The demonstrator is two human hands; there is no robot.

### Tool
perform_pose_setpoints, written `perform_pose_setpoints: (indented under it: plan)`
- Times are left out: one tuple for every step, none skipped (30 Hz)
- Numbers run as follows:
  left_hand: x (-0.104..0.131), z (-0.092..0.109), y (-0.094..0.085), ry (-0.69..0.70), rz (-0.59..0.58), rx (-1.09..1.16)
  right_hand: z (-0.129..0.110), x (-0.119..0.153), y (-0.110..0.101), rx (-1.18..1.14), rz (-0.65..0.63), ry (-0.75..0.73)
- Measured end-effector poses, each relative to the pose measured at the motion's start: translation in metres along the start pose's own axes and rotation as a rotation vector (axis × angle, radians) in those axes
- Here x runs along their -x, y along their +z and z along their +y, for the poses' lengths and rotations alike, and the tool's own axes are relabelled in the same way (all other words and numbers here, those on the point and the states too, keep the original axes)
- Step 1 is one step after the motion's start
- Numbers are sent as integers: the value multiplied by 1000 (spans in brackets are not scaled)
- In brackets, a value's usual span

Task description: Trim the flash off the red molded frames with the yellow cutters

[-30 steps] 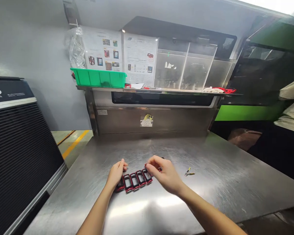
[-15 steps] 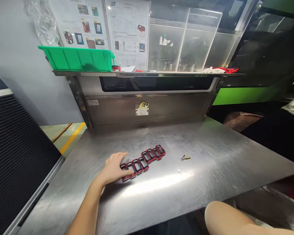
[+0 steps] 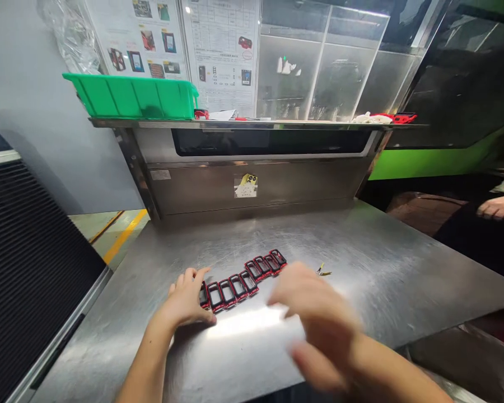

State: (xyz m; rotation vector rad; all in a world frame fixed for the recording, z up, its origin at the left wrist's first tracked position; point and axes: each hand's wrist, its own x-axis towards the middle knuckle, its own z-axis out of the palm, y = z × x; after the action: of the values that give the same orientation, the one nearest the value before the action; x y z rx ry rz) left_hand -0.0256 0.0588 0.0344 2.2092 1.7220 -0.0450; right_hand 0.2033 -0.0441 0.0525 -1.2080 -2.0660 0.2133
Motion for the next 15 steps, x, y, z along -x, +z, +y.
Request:
perform_pose_setpoints:
  plan:
    - [0,0,0,-7,1,0,8,-13,12,21,-61,-138]
    - [1,-1,0,-11,0,6,18,-23,24,81,-121,-208]
    - [1,-2,1,-14,-3,17,29,-32,35,161,-178,-248]
    - [0,-2,1,-15,-7,33,40,-38,45,241,-245,-261]
    - [0,-3,2,-14,-10,51,50,-41,54,298,-301,-265]
    - [-1,-4,2,-12,-11,69,59,-43,61,332,-343,-269]
    - [-2,-5,3,-8,-8,85,66,-44,67,347,-372,-276]
    - [-3,-6,4,-2,0,99,70,-45,72,349,-388,-281]
    - [-5,-6,5,5,9,111,73,-46,76,344,-395,-282]
    - [-7,-7,5,14,20,123,75,-47,79,338,-396,-278]
    - [-9,-8,6,22,31,134,75,-49,82,333,-396,-271]
    - [-11,-9,6,32,40,146,75,-52,84,330,-396,-261]
    - [-13,-10,7,41,50,158,76,-56,86,330,-396,-252]
    - [-15,-12,7,49,60,171,76,-60,88,331,-396,-245]
    - [-17,-13,7,58,69,184,77,-64,90,334,-398,-241]
